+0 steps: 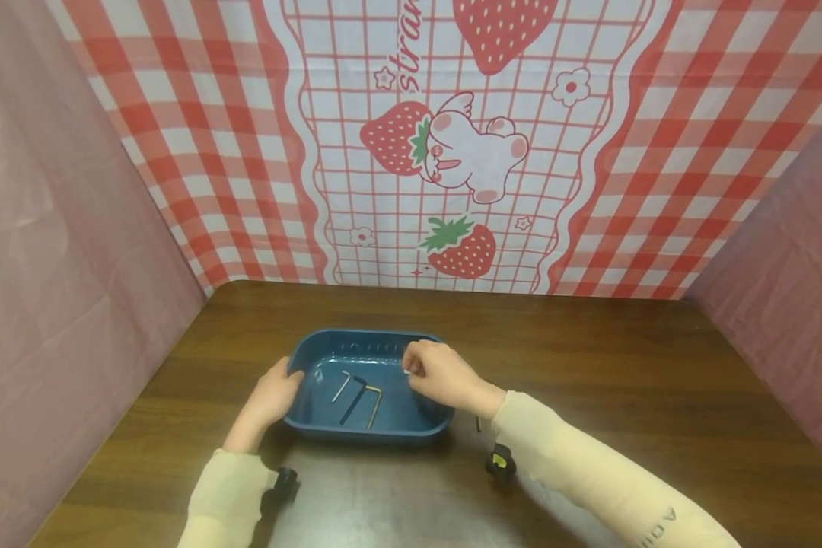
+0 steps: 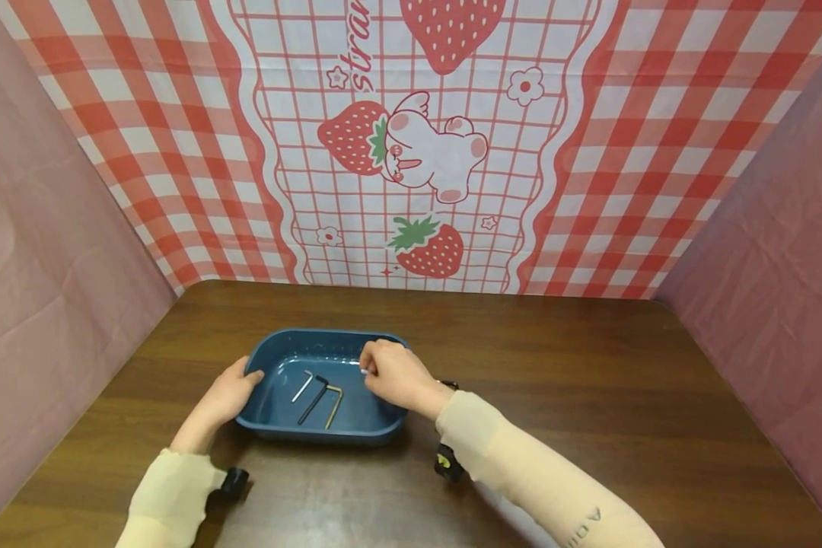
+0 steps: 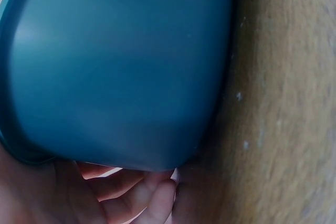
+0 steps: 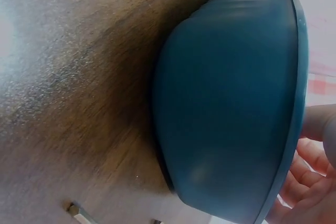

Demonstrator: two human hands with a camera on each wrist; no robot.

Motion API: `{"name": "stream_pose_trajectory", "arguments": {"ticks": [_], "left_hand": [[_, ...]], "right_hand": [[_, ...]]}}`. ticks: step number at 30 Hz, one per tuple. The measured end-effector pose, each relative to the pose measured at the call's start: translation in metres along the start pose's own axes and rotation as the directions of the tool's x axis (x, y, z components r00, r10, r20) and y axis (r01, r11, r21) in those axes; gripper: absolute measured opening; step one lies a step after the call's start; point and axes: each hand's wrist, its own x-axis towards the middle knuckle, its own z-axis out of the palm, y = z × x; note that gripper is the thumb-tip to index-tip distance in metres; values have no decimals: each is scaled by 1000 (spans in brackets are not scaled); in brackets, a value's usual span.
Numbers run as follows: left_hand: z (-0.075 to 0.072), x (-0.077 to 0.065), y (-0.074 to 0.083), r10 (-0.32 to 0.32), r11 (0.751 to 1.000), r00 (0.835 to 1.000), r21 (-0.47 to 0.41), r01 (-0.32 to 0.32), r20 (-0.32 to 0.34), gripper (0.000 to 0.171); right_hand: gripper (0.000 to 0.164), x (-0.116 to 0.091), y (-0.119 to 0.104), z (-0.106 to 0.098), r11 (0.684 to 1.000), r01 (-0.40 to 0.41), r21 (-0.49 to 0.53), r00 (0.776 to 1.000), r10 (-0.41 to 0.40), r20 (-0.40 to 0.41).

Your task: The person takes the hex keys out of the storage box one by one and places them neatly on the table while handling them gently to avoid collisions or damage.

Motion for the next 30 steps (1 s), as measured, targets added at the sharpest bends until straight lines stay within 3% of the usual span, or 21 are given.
{"name": "stream_pose_trajectory", "arguments": {"ticks": [17, 30], "left_hand": [[-1, -1, 1, 8, 1000, 1000, -1, -8, -2, 42], [-1, -2, 3, -1, 1000, 1000, -2, 2, 4, 43]], "right_hand": [[12, -2, 7, -28, 996, -20, 84, 997, 26, -71], [10, -4, 14, -40, 998, -27, 52, 997, 31, -72]]}}
